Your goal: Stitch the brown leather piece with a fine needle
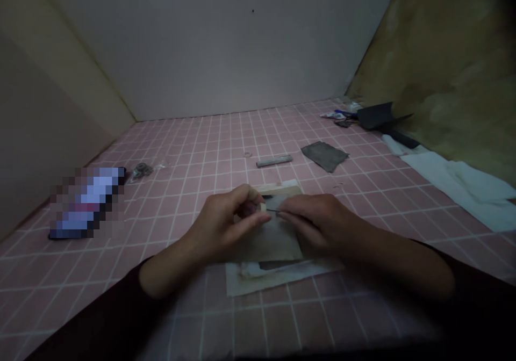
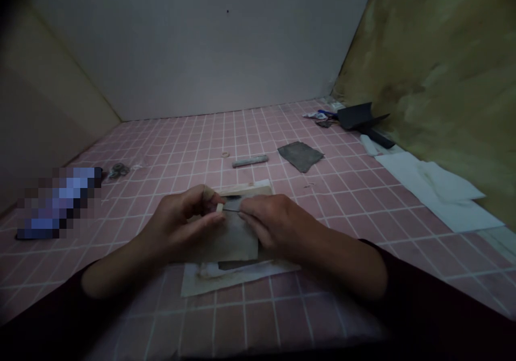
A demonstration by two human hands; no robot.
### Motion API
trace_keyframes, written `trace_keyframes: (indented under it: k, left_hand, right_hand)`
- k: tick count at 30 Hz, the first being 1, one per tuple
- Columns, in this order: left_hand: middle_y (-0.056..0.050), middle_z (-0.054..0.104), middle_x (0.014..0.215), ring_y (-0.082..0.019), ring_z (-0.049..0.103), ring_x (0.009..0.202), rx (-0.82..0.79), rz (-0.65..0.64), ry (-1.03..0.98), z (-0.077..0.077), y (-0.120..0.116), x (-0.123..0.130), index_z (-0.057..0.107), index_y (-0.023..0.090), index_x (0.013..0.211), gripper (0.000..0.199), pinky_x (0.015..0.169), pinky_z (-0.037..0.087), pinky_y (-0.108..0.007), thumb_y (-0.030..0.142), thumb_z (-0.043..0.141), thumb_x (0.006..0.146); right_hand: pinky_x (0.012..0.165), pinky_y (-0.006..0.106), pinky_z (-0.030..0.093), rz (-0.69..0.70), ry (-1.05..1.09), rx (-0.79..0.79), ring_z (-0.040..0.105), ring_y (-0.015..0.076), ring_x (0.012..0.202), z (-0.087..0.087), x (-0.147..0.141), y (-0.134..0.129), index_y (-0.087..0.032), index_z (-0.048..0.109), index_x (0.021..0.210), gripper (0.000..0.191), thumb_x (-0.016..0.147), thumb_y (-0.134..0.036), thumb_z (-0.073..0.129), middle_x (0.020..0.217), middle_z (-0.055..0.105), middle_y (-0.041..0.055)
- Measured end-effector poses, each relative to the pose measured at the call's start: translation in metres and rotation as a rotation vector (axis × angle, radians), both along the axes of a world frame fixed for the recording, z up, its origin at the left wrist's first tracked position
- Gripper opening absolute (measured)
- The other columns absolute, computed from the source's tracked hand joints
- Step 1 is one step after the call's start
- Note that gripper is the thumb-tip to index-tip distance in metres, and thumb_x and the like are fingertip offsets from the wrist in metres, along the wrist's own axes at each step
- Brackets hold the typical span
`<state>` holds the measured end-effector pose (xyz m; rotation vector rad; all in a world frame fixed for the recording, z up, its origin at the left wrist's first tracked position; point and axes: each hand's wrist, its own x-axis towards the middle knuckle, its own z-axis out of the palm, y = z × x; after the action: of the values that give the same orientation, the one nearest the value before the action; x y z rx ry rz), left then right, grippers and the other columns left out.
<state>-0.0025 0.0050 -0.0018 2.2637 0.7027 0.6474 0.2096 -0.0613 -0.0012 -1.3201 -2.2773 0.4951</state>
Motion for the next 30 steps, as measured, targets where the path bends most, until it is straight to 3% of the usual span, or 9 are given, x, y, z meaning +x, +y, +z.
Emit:
trace_keyframes:
  k: [4, 11, 13, 17, 19, 21, 24, 26, 30]
  left_hand:
    - [0.003, 0.056, 0.064, -0.009, 0.050, 0.055, -0.157, 0.040, 0.013, -0.002, 0.001, 0.000, 0.056, 0.016, 0.083, 0.026, 0.050, 0.037, -0.019, 0.041, 0.054, 0.089]
    - [0.000, 0.062, 0.084, -0.011, 0.059, 0.075, 0.121, -0.041, -0.023, 0.000, 0.001, -0.001, 0.057, 0.016, 0.095, 0.016, 0.067, 0.044, -0.022, 0.028, 0.063, 0.085]
    - [0.000, 0.062, 0.082, -0.010, 0.058, 0.072, 0.085, -0.026, -0.021, 0.001, 0.001, -0.001, 0.057, 0.016, 0.093, 0.016, 0.065, 0.043, -0.021, 0.028, 0.063, 0.085]
    - [0.002, 0.059, 0.073, -0.009, 0.054, 0.062, -0.140, 0.006, -0.001, -0.001, 0.002, 0.000, 0.057, 0.016, 0.089, 0.019, 0.056, 0.040, -0.020, 0.036, 0.057, 0.089]
    - [0.002, 0.059, 0.073, -0.009, 0.054, 0.062, -0.135, 0.012, 0.010, -0.001, 0.002, 0.000, 0.056, 0.017, 0.091, 0.019, 0.056, 0.040, -0.020, 0.036, 0.056, 0.090]
    - [0.002, 0.060, 0.076, -0.009, 0.055, 0.066, -0.046, 0.008, 0.013, -0.001, 0.002, -0.001, 0.056, 0.017, 0.093, 0.016, 0.059, 0.041, -0.020, 0.032, 0.058, 0.089]
    - [0.001, 0.059, 0.082, -0.010, 0.056, 0.072, 0.099, -0.043, 0.001, 0.001, 0.002, -0.001, 0.055, 0.017, 0.097, 0.013, 0.065, 0.042, -0.020, 0.026, 0.059, 0.088]
    - [0.000, 0.059, 0.083, -0.010, 0.056, 0.073, 0.107, -0.054, 0.003, 0.002, 0.002, -0.001, 0.055, 0.017, 0.098, 0.015, 0.065, 0.042, -0.020, 0.026, 0.059, 0.087]
    - [0.002, 0.060, 0.074, -0.009, 0.054, 0.063, -0.130, -0.020, 0.019, 0.001, 0.002, -0.001, 0.055, 0.017, 0.091, 0.016, 0.056, 0.040, -0.019, 0.033, 0.055, 0.090]
  right_hand:
    - [0.066, 0.028, 0.039, -0.039, -0.066, 0.101, 0.056, 0.0177, 0.075, -0.009, -0.002, -0.001, -0.014, 0.058, 0.087, 0.016, 0.089, -0.016, 0.042, 0.081, 0.059, 0.0070]
    - [0.055, 0.022, 0.032, 0.067, 0.065, -0.201, 0.047, 0.0095, 0.056, 0.005, -0.001, -0.001, -0.016, 0.050, 0.067, 0.028, 0.093, -0.021, 0.044, 0.060, 0.048, -0.0029]
    - [0.056, 0.023, 0.032, 0.047, 0.052, -0.152, 0.047, 0.0099, 0.057, 0.003, -0.001, 0.000, -0.016, 0.051, 0.069, 0.026, 0.093, -0.021, 0.044, 0.061, 0.048, -0.0025]
    - [0.061, 0.026, 0.034, -0.050, -0.041, 0.065, 0.052, 0.0143, 0.067, -0.007, -0.001, -0.001, -0.015, 0.056, 0.081, 0.015, 0.090, -0.018, 0.044, 0.073, 0.055, 0.0028]
    - [0.061, 0.026, 0.034, -0.055, -0.066, 0.085, 0.052, 0.0150, 0.068, -0.008, -0.001, -0.001, -0.015, 0.056, 0.081, 0.015, 0.089, -0.018, 0.044, 0.074, 0.055, 0.0036]
    - [0.059, 0.025, 0.033, -0.029, -0.032, 0.018, 0.049, 0.0127, 0.062, -0.004, -0.001, -0.001, -0.015, 0.053, 0.075, 0.019, 0.091, -0.019, 0.043, 0.067, 0.051, 0.0006]
    - [0.056, 0.022, 0.033, 0.052, 0.102, -0.211, 0.047, 0.0097, 0.057, 0.004, -0.001, 0.001, -0.017, 0.049, 0.067, 0.028, 0.093, -0.022, 0.042, 0.060, 0.048, -0.0026]
    - [0.055, 0.021, 0.033, 0.061, 0.128, -0.257, 0.046, 0.0094, 0.056, 0.005, 0.000, 0.002, -0.017, 0.048, 0.067, 0.028, 0.093, -0.022, 0.042, 0.059, 0.047, -0.0030]
    - [0.058, 0.025, 0.032, -0.030, -0.027, 0.017, 0.046, 0.0118, 0.060, -0.005, -0.001, 0.001, -0.016, 0.049, 0.071, 0.021, 0.090, -0.020, 0.043, 0.065, 0.048, -0.0007]
